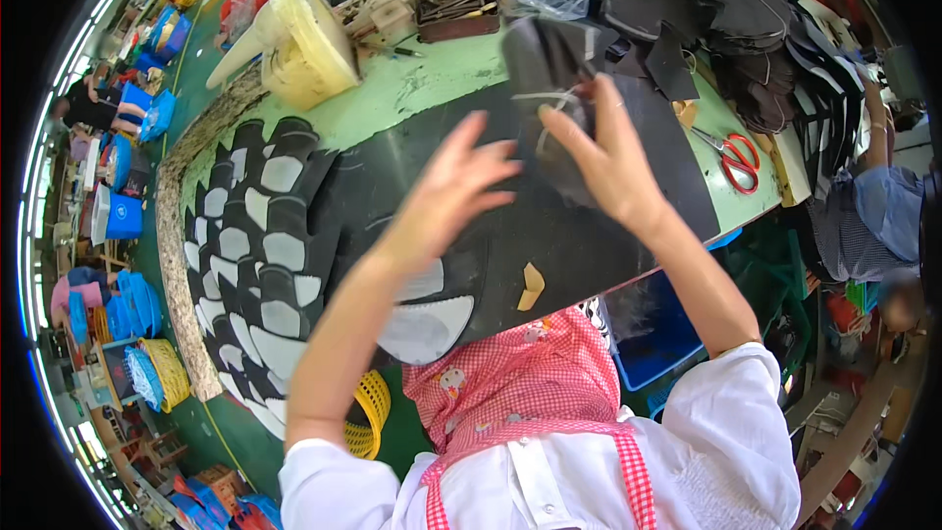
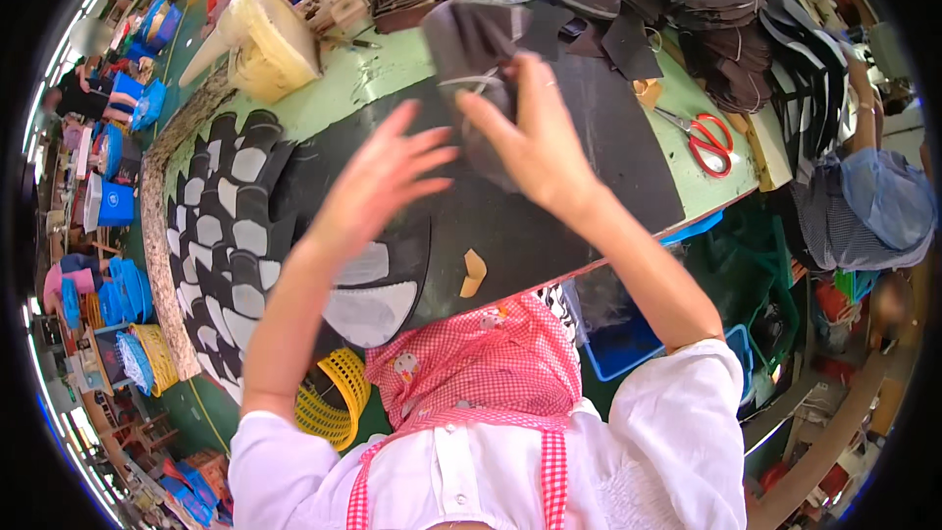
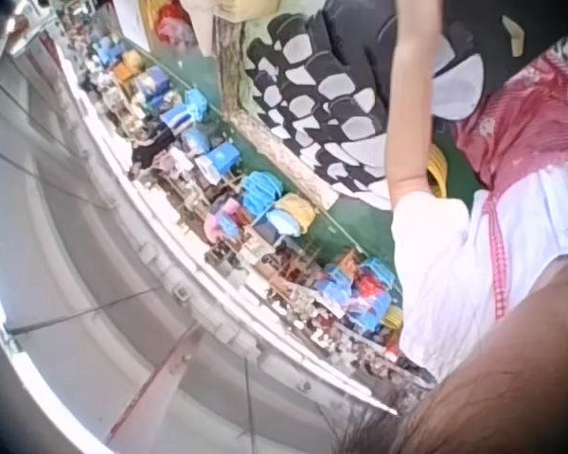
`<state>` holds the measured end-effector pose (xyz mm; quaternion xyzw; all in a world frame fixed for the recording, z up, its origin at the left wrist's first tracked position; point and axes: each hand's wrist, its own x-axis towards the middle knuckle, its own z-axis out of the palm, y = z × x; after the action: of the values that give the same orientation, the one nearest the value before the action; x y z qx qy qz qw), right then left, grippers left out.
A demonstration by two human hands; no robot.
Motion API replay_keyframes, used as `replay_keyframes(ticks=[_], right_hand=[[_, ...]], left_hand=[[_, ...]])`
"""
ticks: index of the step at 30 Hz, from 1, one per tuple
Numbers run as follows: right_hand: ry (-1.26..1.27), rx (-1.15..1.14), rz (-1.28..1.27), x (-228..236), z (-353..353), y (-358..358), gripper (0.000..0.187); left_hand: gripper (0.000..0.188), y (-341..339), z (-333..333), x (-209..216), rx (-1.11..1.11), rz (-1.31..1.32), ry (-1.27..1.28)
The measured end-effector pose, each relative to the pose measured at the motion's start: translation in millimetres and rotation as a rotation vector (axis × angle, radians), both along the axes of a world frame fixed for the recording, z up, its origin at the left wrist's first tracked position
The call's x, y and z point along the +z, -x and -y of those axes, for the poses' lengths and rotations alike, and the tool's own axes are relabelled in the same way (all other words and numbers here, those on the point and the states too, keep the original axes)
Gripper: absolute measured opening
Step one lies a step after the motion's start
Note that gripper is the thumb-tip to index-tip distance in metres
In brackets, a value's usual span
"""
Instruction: Applying glue to shoe components with a brush and then carefully aligning and pressing pieces together for assembly.
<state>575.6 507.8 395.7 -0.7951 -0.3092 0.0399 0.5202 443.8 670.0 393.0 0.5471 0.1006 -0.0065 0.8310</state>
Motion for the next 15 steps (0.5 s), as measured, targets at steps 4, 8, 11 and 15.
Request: replay_keyframes(ticks=[4,8,11,15], right_hand=[[-0.172,0.305,0.046,18,9,25,0.028],[-0.063,0.267,0.032,22,28,29,0.023],[-0.03,0.183,0.029,21,35,36,0.024],[0.072,0.292,0.316,11,51,29,0.018]], left_hand=[[0.05,-13,35,6,0.048,-0.024,0.081],[0.052,0,32,1,-0.099,-0.081,0.098],[0.054,10,37,15,-0.168,-0.228,0.077],[0.06,15,42,15,-0.263,-0.311,-0.065]])
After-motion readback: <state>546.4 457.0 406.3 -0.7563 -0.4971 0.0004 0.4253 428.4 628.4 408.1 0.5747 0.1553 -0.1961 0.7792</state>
